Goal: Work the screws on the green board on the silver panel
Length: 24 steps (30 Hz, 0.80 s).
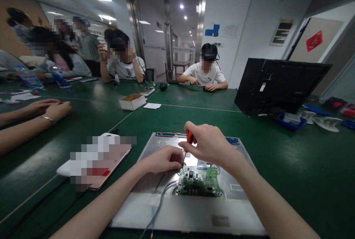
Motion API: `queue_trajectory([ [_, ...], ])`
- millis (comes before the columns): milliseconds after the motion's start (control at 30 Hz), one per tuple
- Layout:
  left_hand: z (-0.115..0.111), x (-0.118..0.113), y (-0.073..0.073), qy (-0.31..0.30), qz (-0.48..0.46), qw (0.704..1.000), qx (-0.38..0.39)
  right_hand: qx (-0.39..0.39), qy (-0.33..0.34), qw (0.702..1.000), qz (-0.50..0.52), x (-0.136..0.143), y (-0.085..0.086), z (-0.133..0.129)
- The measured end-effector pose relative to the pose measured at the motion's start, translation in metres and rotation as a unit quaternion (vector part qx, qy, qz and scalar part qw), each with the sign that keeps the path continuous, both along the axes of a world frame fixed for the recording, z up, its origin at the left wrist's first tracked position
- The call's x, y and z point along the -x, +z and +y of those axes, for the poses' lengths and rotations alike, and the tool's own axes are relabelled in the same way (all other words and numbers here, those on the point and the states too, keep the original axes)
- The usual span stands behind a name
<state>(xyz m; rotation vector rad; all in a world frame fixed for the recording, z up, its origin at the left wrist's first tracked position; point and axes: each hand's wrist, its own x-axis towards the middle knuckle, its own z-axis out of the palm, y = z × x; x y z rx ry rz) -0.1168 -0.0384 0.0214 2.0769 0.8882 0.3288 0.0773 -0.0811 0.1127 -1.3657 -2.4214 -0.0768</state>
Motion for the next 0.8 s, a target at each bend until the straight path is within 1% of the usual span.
queue_trajectory([
  [100, -0.0014, -0.0006, 0.0028, 0.004, 0.006, 1.000, -0.006, -0.011, -0.022, 1.000, -0.014, 0.0024, -0.0008, 0.0016],
  [167, -0.0012, -0.0008, 0.0021, 0.001, 0.003, 1.000, -0.001, -0.011, -0.023, 0.999, -0.019, 0.0041, -0.0011, 0.0021],
  [267, 0.0006, -0.0004, -0.0024, -0.004, -0.002, 1.000, 0.007, -0.007, -0.013, 1.000, -0.016, 0.0054, -0.0006, 0.0012],
  [367, 0.0024, 0.0006, -0.0066, 0.002, -0.003, 1.000, 0.012, 0.006, 0.017, 1.000, 0.001, 0.0046, 0.0006, -0.0005],
  [433, 0.0027, 0.0011, -0.0068, 0.004, -0.001, 1.000, 0.014, 0.005, 0.034, 0.999, 0.003, 0.0037, 0.0013, -0.0009],
  [500, 0.0021, 0.0011, -0.0046, -0.001, 0.004, 1.000, 0.008, -0.008, 0.030, 0.999, -0.008, 0.0032, 0.0014, -0.0003],
  [567, 0.0010, 0.0006, -0.0016, -0.002, 0.005, 1.000, -0.001, -0.018, 0.013, 0.999, -0.023, 0.0033, 0.0009, 0.0008],
  [667, -0.0001, -0.0004, 0.0004, 0.004, 0.002, 1.000, -0.001, -0.022, -0.001, 0.999, -0.024, 0.0034, -0.0001, 0.0016],
  [800, 0.0013, -0.0004, -0.0045, 0.001, -0.006, 1.000, 0.015, -0.011, 0.030, 0.999, 0.003, 0.0013, 0.0002, -0.0004],
])
